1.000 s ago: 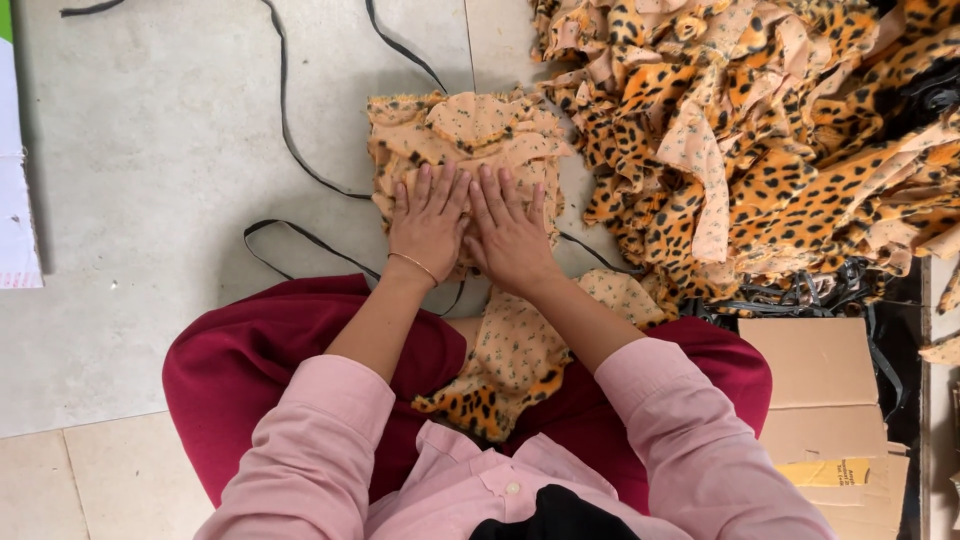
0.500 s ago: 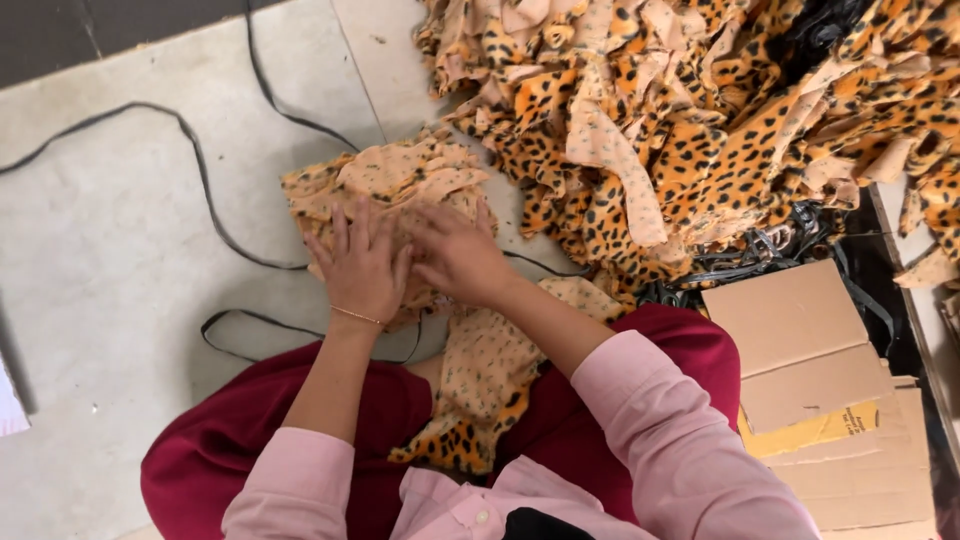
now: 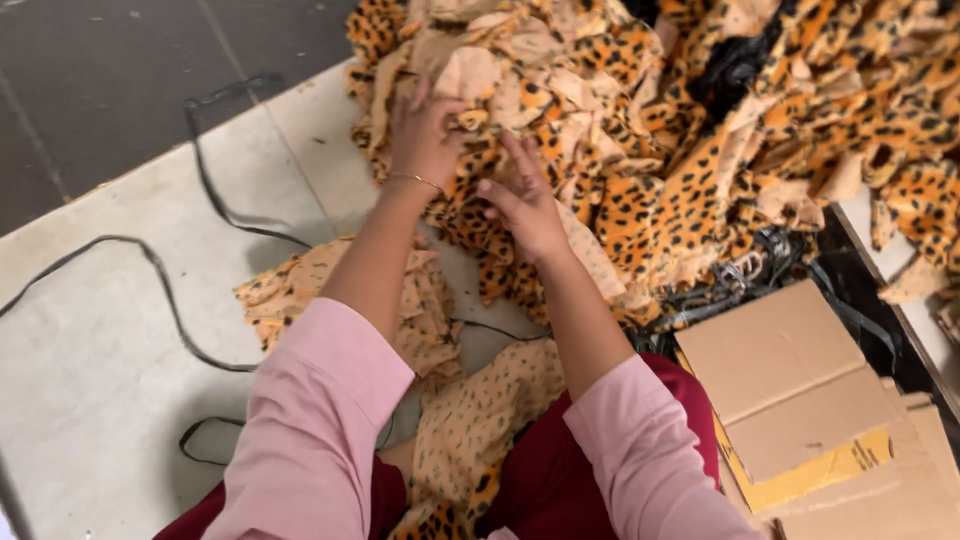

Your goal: The person sits on the floor and folds a piece of leopard-print fabric over a cardboard template. They then use scissors to cut the fabric along the template's edge to create a shaped piece.

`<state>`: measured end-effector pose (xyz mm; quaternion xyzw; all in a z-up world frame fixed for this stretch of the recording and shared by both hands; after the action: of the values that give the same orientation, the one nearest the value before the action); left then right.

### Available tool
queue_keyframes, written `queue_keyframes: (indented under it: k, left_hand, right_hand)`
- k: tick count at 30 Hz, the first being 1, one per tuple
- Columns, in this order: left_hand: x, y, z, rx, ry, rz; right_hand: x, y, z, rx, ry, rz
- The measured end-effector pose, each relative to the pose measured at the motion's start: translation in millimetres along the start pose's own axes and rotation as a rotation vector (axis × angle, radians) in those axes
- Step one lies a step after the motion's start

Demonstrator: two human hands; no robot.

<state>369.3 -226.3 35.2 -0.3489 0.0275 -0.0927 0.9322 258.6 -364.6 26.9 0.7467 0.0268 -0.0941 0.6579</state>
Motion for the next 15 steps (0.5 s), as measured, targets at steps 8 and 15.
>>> queue_keyframes:
  k: [8,15]
  left_hand:
    - [-29,-31,65,-0.260,-0.420,-0.341]
    - [-85,-95,126,-0.500,-0.312,-0.474]
  right_hand:
    - [-3,37,15,0.209,0.061,0.132]
    - [-66,162,28,-0.284,0.133,0.535]
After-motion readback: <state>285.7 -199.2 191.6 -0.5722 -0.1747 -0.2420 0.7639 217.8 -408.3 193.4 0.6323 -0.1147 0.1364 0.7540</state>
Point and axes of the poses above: each hand's wrist, its own x-axis towards the middle knuckle, its own z-axis out of the back of the hand, y = z × x, the point moved 8 cm from there along x, towards the middle knuckle, and after that the axes turned 3 degrees about -y, right-handed, at the moved point
